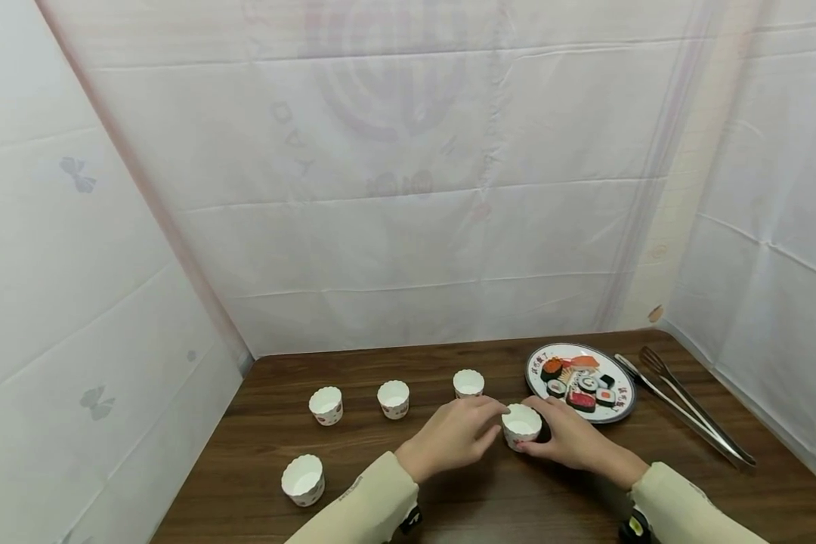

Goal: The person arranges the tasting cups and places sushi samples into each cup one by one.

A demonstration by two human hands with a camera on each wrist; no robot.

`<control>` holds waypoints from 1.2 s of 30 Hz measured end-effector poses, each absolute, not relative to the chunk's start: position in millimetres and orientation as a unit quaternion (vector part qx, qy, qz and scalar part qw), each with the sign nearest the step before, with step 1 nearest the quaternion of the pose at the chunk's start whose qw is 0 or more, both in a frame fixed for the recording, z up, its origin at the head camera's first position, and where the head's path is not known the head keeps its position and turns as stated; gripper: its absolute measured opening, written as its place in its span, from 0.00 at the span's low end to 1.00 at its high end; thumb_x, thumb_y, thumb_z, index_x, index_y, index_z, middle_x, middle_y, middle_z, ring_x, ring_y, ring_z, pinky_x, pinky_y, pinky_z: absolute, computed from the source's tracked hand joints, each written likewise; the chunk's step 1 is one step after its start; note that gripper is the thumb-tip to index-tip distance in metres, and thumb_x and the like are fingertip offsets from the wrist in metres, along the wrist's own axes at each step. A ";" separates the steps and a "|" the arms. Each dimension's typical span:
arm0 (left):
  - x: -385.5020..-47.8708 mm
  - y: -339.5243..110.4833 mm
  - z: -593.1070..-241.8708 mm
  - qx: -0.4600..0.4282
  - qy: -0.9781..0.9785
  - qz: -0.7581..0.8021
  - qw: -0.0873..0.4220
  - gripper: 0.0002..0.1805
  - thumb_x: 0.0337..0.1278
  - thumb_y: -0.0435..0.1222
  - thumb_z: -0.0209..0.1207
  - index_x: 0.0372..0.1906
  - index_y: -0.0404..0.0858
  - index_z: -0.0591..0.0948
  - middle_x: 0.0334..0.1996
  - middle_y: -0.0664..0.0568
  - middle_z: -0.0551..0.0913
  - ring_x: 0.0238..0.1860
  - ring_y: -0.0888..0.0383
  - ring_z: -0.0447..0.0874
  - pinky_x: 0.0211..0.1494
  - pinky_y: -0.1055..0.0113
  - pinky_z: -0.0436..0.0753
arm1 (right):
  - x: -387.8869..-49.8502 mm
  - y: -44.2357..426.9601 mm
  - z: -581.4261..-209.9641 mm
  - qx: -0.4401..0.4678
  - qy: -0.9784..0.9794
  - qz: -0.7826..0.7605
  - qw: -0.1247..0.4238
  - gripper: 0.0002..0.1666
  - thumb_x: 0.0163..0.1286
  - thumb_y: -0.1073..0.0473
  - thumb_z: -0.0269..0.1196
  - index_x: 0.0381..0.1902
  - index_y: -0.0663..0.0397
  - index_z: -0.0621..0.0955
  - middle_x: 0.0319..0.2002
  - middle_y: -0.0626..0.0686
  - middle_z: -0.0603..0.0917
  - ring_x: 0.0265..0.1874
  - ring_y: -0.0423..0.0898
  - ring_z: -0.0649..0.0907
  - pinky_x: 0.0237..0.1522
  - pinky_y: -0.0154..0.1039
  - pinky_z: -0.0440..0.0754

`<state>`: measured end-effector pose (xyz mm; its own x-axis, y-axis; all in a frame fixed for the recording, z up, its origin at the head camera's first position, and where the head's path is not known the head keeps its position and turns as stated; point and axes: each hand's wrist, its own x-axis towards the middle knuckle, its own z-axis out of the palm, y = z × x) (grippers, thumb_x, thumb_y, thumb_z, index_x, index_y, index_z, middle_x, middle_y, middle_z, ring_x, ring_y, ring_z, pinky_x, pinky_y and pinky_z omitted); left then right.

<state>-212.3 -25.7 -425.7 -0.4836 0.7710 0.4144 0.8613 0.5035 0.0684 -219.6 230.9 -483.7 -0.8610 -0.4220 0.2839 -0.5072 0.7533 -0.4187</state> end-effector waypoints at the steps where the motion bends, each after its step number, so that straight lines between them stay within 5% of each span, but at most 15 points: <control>1: -212.5 -23.9 -426.0 -0.483 -0.849 -0.134 0.168 0.14 0.70 0.35 0.63 0.57 0.40 0.84 0.52 0.55 0.86 0.47 0.66 0.84 0.47 0.77 0.80 | -219.7 231.1 -483.8 0.249 -0.933 0.247 0.086 0.36 0.60 0.35 0.74 0.59 0.45 0.78 0.48 0.48 0.81 0.46 0.46 0.81 0.43 0.47 0.81; 8: -216.8 -11.8 -429.1 -0.502 -0.838 -0.135 0.166 0.13 0.68 0.34 0.62 0.54 0.40 0.84 0.51 0.55 0.85 0.34 0.71 0.77 0.39 0.81 0.75 | -219.4 231.5 -483.4 0.249 -0.933 0.245 0.087 0.37 0.60 0.33 0.74 0.59 0.47 0.78 0.49 0.48 0.82 0.48 0.49 0.82 0.46 0.51 0.82; 14: -220.0 -3.3 -430.8 -0.506 -0.840 -0.122 0.152 0.13 0.69 0.34 0.62 0.55 0.40 0.85 0.51 0.55 0.86 0.36 0.71 0.79 0.43 0.79 0.78 | -219.1 231.1 -482.8 0.249 -0.932 0.246 0.091 0.35 0.60 0.35 0.74 0.58 0.45 0.79 0.49 0.48 0.82 0.49 0.49 0.81 0.46 0.52 0.82; 36: -224.6 4.1 -440.5 -0.502 -0.853 -0.082 0.117 0.04 0.68 0.35 0.63 0.43 0.45 0.87 0.35 0.61 0.85 0.30 0.74 0.74 0.32 0.81 0.73 | -218.9 230.9 -485.5 0.249 -0.931 0.251 0.090 0.34 0.60 0.36 0.75 0.57 0.46 0.79 0.48 0.48 0.82 0.47 0.47 0.81 0.45 0.49 0.82</control>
<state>-224.6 4.1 -440.5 -0.4684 0.8370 0.2828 0.8756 0.4825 0.0224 -218.9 230.9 -485.5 -0.8593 -0.4191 0.2931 -0.5096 0.7499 -0.4218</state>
